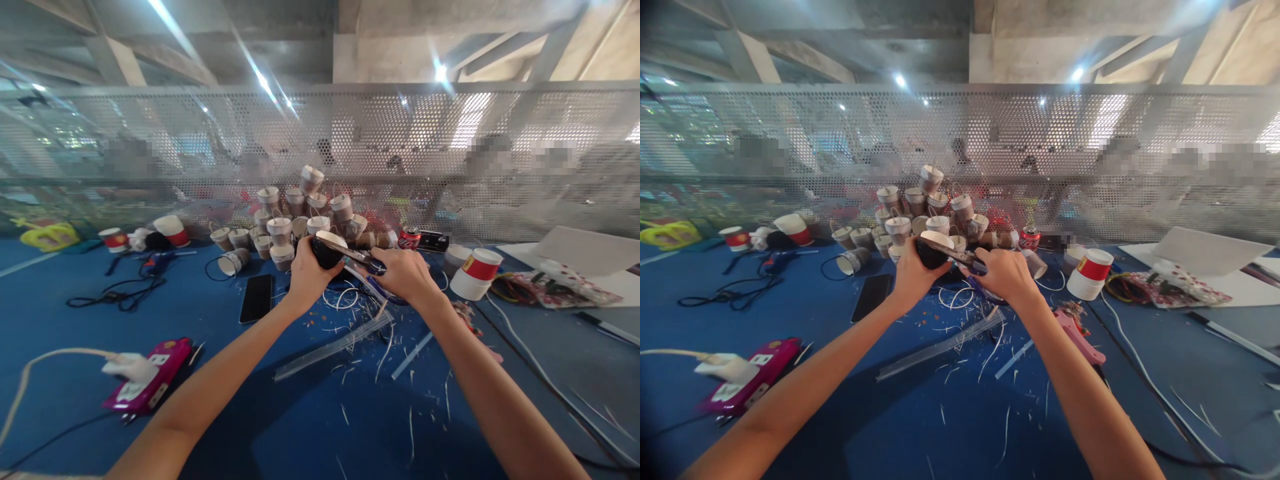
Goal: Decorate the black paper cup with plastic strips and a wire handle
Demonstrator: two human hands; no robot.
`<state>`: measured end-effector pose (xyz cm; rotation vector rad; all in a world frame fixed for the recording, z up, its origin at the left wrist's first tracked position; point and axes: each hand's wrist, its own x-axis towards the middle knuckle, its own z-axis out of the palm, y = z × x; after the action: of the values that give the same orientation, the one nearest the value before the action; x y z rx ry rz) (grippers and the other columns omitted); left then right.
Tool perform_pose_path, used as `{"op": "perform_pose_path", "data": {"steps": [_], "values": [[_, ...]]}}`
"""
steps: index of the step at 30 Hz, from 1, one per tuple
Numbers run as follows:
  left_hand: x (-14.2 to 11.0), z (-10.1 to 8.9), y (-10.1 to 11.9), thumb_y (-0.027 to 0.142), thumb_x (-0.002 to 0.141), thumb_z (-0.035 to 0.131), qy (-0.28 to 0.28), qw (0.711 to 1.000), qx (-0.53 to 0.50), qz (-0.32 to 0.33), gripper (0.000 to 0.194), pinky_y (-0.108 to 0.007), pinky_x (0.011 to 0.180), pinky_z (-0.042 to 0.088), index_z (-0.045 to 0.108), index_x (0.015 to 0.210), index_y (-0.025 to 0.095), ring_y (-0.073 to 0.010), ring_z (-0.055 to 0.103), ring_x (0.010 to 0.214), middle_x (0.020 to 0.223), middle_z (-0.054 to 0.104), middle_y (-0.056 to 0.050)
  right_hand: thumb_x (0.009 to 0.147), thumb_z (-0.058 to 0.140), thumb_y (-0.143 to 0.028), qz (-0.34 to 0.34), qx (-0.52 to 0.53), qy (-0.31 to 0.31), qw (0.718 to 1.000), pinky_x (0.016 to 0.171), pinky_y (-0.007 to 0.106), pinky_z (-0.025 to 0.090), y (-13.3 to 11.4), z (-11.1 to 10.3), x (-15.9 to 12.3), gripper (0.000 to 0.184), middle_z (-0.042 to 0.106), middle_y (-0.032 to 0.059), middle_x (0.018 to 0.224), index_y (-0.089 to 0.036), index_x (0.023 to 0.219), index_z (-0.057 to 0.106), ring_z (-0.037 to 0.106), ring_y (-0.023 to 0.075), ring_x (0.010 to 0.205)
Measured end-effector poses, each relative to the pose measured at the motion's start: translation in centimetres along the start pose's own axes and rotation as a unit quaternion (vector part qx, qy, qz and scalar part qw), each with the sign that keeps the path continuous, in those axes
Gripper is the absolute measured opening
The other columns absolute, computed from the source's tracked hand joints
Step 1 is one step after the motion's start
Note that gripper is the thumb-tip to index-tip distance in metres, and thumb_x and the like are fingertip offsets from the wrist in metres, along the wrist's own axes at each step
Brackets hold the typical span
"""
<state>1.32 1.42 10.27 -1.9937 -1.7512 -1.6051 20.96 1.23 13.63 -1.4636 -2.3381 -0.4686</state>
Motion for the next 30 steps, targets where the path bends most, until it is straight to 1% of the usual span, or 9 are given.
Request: {"op": "perform_pose_path", "data": {"steps": [4, 8, 12, 16, 19, 25, 30], "values": [[0.0, 0.0, 0.2, 0.033, 0.06, 0.076, 0.011, 0.999, -0.03, 0.036, 0.064, -0.041, 0.086, 0.047, 0.041, 0.111, 0.018, -0.0264, 0.057, 0.103, 0.107, 0.057, -0.009, 0.085, 0.034, -0.063, 0.024, 0.006, 0.024, 0.999, 0.056, 0.027, 0.028, 0.5, 0.4, 0.2, 0.052, 0.069, 0.008, 0.082, -0.021, 0.097, 0.063, 0.061, 0.0214, 0.074], [-0.3, 0.0, 0.6, 0.032, 0.056, 0.078, -0.015, 0.995, -0.085, 0.049, 0.068, -0.042, 0.086, 0.047, 0.041, 0.111, 0.019, -0.025, 0.058, 0.1, 0.106, 0.058, -0.008, 0.084, 0.036, -0.063, 0.035, -0.012, 0.048, 0.998, 0.064, 0.029, 0.034, 1.7, 0.7, 0.4, 0.056, 0.066, 0.0115, 0.09, -0.019, 0.106, 0.061, 0.059, 0.0243, 0.084], [-0.3, 0.0, 0.6, 0.031, 0.055, 0.077, -0.04, 0.99, -0.124, 0.051, 0.072, -0.042, 0.089, 0.046, 0.039, 0.115, 0.018, -0.0247, 0.057, 0.102, 0.11, 0.058, -0.01, 0.084, 0.037, -0.062, 0.042, -0.023, 0.049, 0.998, 0.07, 0.031, 0.036, 2.6, 0.4, 0.3, 0.057, 0.064, 0.0141, 0.096, -0.018, 0.113, 0.059, 0.057, 0.0259, 0.088], [0.0, -0.2, 0.5, 0.03, 0.055, 0.077, -0.073, 0.984, -0.155, 0.045, 0.07, -0.04, 0.089, 0.047, 0.039, 0.114, 0.019, -0.0234, 0.058, 0.101, 0.108, 0.06, -0.008, 0.084, 0.04, -0.059, 0.037, -0.009, 0.029, 0.999, 0.067, 0.03, 0.036, 2.5, 0.0, 0.2, 0.051, 0.064, 0.0121, 0.091, -0.02, 0.109, 0.061, 0.057, 0.0238, 0.083], [0.1, -0.2, 0.3, 0.029, 0.055, 0.077, -0.079, 0.983, -0.158, 0.049, 0.07, -0.04, 0.09, 0.047, 0.04, 0.113, 0.018, -0.0237, 0.058, 0.102, 0.109, 0.059, -0.009, 0.084, 0.041, -0.058, 0.034, 0.007, 0.009, 0.999, 0.063, 0.028, 0.036, 2.5, 0.0, 0.2, 0.048, 0.065, 0.0109, 0.086, -0.021, 0.106, 0.062, 0.058, 0.0229, 0.079], [0.3, 0.2, -0.4, 0.032, 0.056, 0.077, -0.092, 0.98, -0.169, 0.057, 0.072, -0.039, 0.09, 0.047, 0.039, 0.115, 0.018, -0.0237, 0.058, 0.103, 0.11, 0.059, -0.009, 0.084, 0.04, -0.058, 0.039, 0.009, -0.001, 0.999, 0.059, 0.027, 0.034, 2.7, 0.6, 0.3, 0.048, 0.068, 0.0097, 0.081, -0.022, 0.104, 0.063, 0.061, 0.022, 0.074], [0.6, -0.1, -0.4, 0.031, 0.054, 0.077, -0.109, 0.975, -0.187, 0.052, 0.071, -0.04, 0.09, 0.047, 0.04, 0.114, 0.017, -0.0238, 0.058, 0.102, 0.108, 0.06, -0.01, 0.085, 0.036, -0.06, 0.047, -0.013, -0.009, 0.999, 0.056, 0.028, 0.033, 2.6, 0.0, 0.3, 0.05, 0.07, 0.0092, 0.076, -0.022, 0.095, 0.067, 0.063, 0.0233, 0.072]]}}
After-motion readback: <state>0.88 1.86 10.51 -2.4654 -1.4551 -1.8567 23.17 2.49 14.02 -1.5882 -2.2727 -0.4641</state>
